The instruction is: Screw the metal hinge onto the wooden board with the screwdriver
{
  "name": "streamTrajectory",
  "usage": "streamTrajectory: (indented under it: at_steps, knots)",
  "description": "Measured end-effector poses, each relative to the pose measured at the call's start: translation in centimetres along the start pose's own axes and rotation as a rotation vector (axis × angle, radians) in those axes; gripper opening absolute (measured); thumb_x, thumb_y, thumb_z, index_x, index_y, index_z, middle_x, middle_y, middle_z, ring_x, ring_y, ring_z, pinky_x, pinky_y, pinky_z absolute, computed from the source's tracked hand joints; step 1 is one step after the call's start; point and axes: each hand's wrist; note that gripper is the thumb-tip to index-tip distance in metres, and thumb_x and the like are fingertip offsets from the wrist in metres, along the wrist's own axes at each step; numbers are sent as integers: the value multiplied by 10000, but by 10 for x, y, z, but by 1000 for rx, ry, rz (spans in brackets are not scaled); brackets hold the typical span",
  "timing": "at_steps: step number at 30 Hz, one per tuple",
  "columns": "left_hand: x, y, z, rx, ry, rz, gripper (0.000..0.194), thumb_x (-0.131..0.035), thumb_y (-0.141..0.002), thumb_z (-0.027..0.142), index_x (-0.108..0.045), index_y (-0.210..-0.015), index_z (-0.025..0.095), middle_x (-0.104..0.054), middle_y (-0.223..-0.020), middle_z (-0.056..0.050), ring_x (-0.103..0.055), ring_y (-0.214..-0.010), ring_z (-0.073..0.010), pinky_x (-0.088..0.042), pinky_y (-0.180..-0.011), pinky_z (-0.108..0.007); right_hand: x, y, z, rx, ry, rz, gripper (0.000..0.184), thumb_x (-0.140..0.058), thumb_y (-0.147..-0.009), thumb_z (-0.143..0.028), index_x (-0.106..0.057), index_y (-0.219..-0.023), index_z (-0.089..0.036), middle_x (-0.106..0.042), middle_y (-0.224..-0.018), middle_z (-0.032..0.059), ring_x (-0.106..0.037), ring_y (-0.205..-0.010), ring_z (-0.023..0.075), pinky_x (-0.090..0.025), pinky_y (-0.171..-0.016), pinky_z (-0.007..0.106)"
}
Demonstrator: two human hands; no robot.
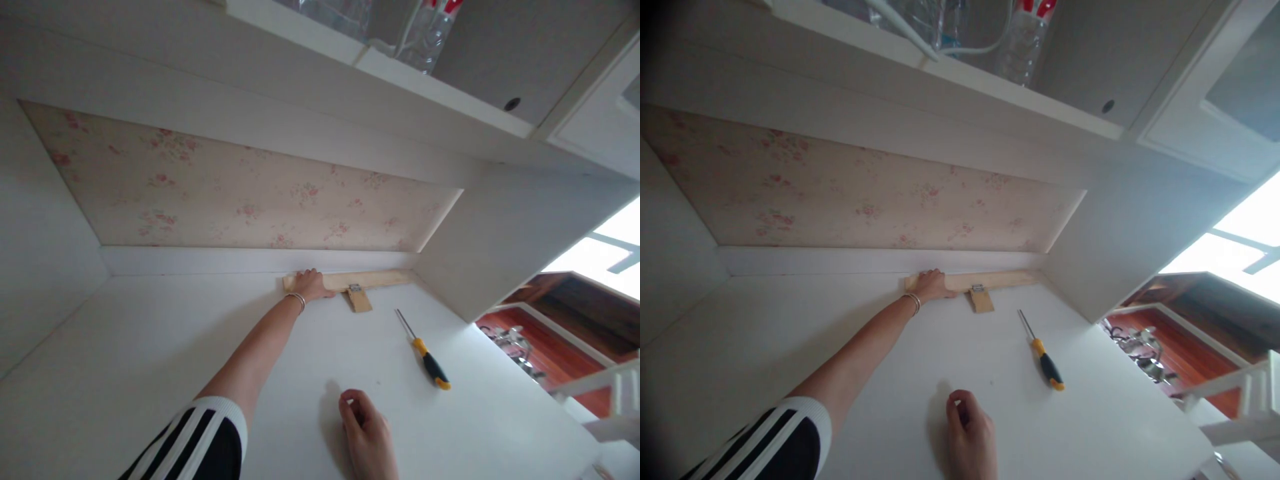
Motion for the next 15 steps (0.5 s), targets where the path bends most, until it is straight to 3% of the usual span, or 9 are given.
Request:
streamTrajectory:
  at_steps: [8, 15]
  knots:
    - [-5, -11, 1, -75, 19, 46, 781, -499, -632, 773, -609, -1080, 142, -538, -1136, -162, -516, -1054, -321, -375, -907, -435, -2, -2, -3, 34, 24, 46, 370, -470, -815, -541, -611, -810, -198, -382, -508, -43, -365, -493, 127, -282, -488, 246]
    - [14, 12, -4, -179, 38, 195, 637, -477, -765, 682, -554, -1136, 170, -506, -1160, -128, -501, -1054, -274, -349, -958, -409, -1, -2, 1, 38, 53, 36, 373, -468, -819, -539, -627, -811, -202, -445, -516, -28, -406, -494, 133, -297, -484, 241]
Point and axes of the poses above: each hand's wrist, its own y-axis away from the middle knuckle, its own x-axis out of the back of the hand, z = x × y
